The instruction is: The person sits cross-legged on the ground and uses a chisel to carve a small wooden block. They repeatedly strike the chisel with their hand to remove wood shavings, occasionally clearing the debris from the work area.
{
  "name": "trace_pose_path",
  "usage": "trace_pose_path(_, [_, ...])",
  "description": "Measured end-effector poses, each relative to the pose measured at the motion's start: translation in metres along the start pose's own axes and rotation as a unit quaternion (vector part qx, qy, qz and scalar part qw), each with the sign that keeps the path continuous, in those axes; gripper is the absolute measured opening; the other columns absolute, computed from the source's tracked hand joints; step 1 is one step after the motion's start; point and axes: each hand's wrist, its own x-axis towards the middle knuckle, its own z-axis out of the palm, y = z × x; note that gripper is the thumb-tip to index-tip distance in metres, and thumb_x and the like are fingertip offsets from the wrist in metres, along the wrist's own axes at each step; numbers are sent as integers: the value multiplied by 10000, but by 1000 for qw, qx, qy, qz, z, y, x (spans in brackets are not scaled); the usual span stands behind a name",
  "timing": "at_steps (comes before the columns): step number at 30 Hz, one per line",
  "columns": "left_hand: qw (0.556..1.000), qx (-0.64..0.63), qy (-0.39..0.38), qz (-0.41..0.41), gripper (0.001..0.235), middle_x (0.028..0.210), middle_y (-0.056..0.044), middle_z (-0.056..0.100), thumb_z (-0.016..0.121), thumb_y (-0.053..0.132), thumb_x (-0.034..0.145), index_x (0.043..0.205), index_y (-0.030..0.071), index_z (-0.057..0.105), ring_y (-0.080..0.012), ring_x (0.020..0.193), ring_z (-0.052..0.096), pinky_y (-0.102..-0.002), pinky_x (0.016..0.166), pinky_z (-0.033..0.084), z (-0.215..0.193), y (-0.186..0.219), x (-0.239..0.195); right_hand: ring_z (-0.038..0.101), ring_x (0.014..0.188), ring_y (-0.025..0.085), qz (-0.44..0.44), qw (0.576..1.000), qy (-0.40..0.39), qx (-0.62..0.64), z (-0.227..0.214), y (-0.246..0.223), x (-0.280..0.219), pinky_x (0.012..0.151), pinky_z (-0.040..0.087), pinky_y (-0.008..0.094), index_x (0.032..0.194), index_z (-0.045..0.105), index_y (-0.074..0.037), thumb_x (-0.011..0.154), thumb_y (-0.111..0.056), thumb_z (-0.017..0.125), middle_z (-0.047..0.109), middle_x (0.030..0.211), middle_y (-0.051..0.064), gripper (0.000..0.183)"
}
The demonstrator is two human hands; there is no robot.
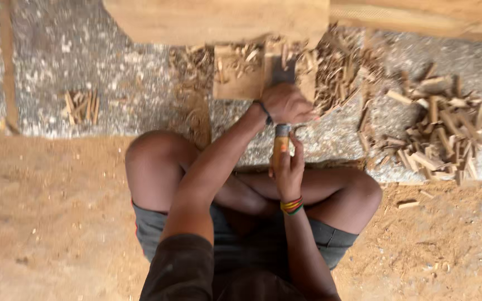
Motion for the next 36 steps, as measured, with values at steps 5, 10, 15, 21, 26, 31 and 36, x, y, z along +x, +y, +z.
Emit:
trace_pose_path(5, [974, 57, 201, 82, 230, 799, -18, 707, 735, 352, 971, 963, 125, 703, -144, 728, 674, -321, 729, 592, 21, 15, -12, 494, 506, 92, 62, 996, 16, 59, -9, -14, -3, 408, 377, 238, 1501, 442, -71, 1097, -290, 438, 602, 784, 86, 459])
trace_pose_path(10, [953, 51, 292, 56, 229, 1061, -31, 716, 744, 316, 913, 1057, 143, 700, -167, 897, 684, -339, 834, 604, 17, 32, -36, 464, 443, 94, 85, 987, 79, 112, -31, -31, -7, 360, 350, 232, 1507, 420, -105, 1072, -303, 407, 604, 772, 94, 478])
trace_pose_path(15, [944, 261, 189, -62, 247, 1238, 0, 650, 748, 210, 886, 1126, 196, 690, -167, 1091, 667, -286, 758, 557, 9, 9, -55, 494, 522, 102, 23, 990, 100, 93, -60, -30, -15, 431, 395, 240, 1527, 417, -53, 1106, -269, 445, 615, 839, 105, 474])
trace_pose_path(21, [929, 153, 224, -252, 424, 1104, -77, 606, 730, 428, 946, 1247, 135, 669, -227, 987, 625, -462, 893, 550, -1, -17, -64, 483, 483, 105, 70, 992, 89, 52, -74, -11, -37, 382, 360, 226, 1480, 426, -57, 1068, -285, 458, 615, 817, 106, 472])
trace_pose_path(26, [927, 163, 213, -263, 444, 1065, -67, 618, 718, 466, 945, 1262, 158, 676, -242, 985, 635, -478, 926, 526, -1, -19, -72, 487, 501, 99, 61, 994, 76, 46, -71, -6, -42, 408, 370, 221, 1503, 437, -36, 1073, -282, 488, 617, 830, 104, 498])
trace_pose_path(31, [927, 112, 168, -316, 490, 1057, -106, 635, 731, 506, 968, 1248, 109, 665, -256, 970, 638, -474, 904, 529, -2, -24, -78, 496, 491, 105, 55, 995, 78, 42, -72, -9, -40, 409, 383, 230, 1515, 417, -27, 1066, -284, 497, 626, 817, 105, 523])
trace_pose_path(36, [924, 114, 184, -315, 512, 1089, -99, 631, 752, 515, 932, 1246, 123, 656, -266, 1023, 637, -486, 945, 523, -1, -25, -75, 503, 491, 100, 56, 995, 78, 35, -72, -12, -43, 407, 382, 229, 1518, 411, -24, 1066, -292, 499, 623, 809, 101, 532])
